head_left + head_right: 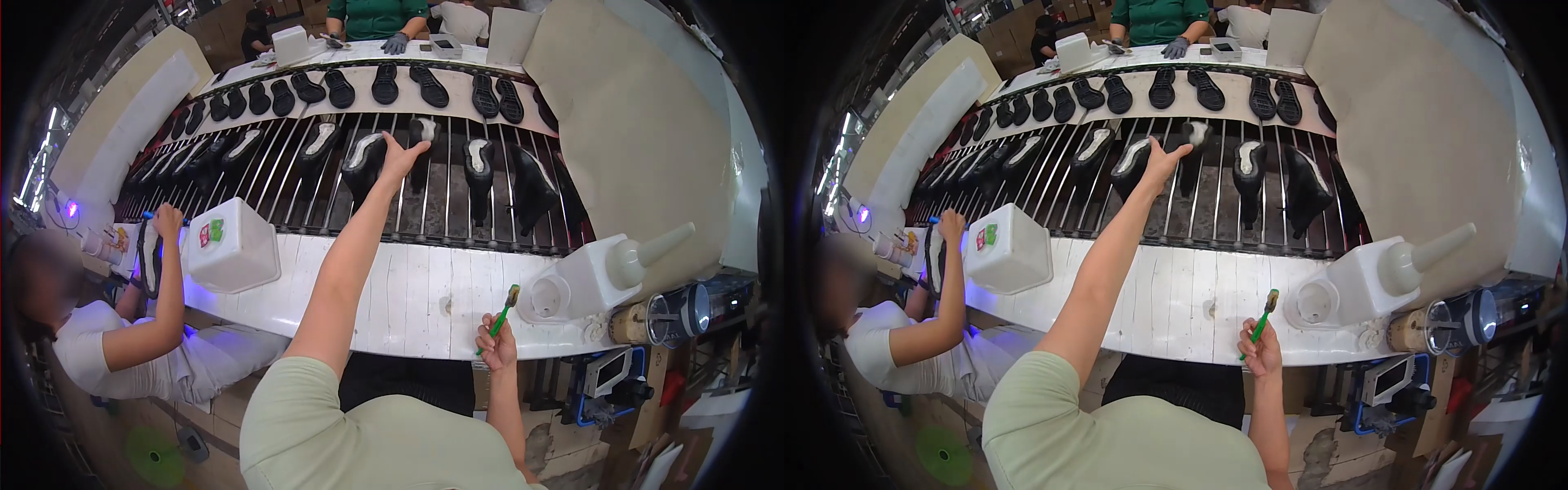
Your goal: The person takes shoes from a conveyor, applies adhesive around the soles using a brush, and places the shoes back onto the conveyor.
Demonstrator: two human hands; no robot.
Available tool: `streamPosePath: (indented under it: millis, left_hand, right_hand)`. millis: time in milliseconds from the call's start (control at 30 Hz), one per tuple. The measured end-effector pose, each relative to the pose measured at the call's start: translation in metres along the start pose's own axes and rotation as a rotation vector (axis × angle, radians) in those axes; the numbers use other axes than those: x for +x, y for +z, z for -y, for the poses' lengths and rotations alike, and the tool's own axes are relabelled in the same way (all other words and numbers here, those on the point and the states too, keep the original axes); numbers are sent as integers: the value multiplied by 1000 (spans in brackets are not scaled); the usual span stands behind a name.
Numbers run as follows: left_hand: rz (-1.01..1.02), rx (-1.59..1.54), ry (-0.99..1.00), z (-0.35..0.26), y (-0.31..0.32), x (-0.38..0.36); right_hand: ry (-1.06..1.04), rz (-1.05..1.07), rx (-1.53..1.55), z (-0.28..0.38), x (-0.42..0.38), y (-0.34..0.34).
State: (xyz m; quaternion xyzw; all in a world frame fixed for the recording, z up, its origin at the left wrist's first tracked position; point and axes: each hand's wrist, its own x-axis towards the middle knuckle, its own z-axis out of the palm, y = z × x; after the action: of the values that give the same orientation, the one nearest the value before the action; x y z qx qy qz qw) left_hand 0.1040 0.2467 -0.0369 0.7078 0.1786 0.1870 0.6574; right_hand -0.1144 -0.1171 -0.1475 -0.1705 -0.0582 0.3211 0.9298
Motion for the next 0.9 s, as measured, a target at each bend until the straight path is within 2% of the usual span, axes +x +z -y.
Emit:
streamPosePath:
  millis: [67, 100, 133, 167, 200, 267, 367, 467, 533, 600, 667, 767, 867, 900]
  left_hand:
    - [-178, 171, 62, 10, 6, 5]
    - [-198, 178, 66, 2, 1, -8]
    - [-271, 124, 166, 17, -6, -7]
    - [-338, 120, 262, 5, -17, -27]
    - [-426, 87, 233, 6, -28, -37]
    - [-458, -176, 275, 22, -53, -50]
    - [-569, -135, 422, 41, -102, -65]
    - [-700, -242, 242, 57, -138, -46]
    - [-666, -145, -119, 70, -162, -16]
    - [-670, -29, -278, 78, -164, 8]
    - [-614, -190, -350, 139, -198, 61]
    - [-579, -135, -309, 118, -196, 82]
    - [-677, -209, -399, 100, -181, 113]
    - [-710, -23, -307, 64, -160, 96]
  right_hand:
    - [-4, -10, 1, -1, 0, 1]
    - [-2, -13, 1, -1, 0, 2]
    - [4, -14, 3, 0, -1, 2]
    - [10, -27, 1, 1, -1, 2]
    - [21, -33, -4, 3, -1, 3]
    - [43, -33, -7, 3, 1, 2]
    - [51, -41, -17, 4, 1, 5]
    - [41, -22, -33, 5, 1, 5]
    - [58, -46, -18, 6, 2, 9]
    - [57, -47, -6, 6, 2, 9]
    - [53, -48, 26, 6, 3, 9]
    - [67, -85, 57, 5, 3, 11]
    - [74, -57, 42, 6, 2, 9]
    - [73, -61, 45, 7, 1, 8]
